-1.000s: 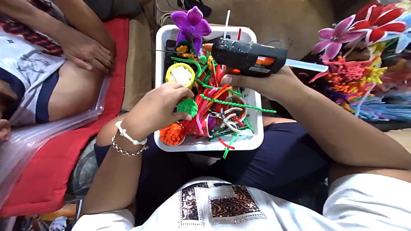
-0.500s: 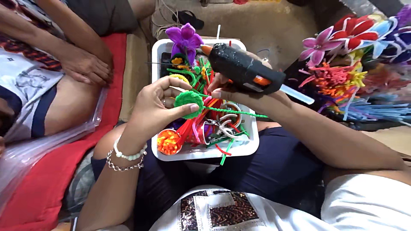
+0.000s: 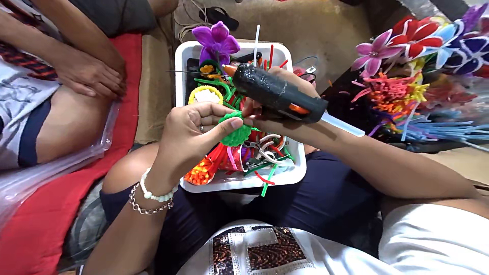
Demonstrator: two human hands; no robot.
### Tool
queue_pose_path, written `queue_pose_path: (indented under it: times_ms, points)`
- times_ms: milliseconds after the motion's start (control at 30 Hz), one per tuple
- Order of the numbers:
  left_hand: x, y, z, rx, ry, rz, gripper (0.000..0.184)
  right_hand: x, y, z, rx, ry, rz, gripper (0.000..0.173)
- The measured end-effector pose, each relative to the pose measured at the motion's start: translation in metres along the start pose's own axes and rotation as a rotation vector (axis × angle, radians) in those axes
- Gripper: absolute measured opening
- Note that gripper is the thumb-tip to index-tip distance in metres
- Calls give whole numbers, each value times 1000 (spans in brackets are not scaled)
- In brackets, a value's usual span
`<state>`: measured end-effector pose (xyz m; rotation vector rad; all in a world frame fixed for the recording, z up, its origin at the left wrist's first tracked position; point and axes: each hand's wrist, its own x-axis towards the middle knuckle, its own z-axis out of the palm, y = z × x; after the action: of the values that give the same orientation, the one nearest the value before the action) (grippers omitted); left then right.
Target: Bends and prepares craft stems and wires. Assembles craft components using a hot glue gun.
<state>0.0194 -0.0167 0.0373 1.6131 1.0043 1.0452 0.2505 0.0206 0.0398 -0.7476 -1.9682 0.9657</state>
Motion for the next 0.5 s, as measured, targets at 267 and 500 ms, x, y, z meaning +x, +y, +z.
queue_pose_path:
  times_ms: [267,500]
  points:
    - [-1,0,4,-5,6,2,14,0,-8,4,-112,-4,84,34]
    - [1,1,4,-20,-1,-5,20,-1,-6,0,-21,-56,148,31]
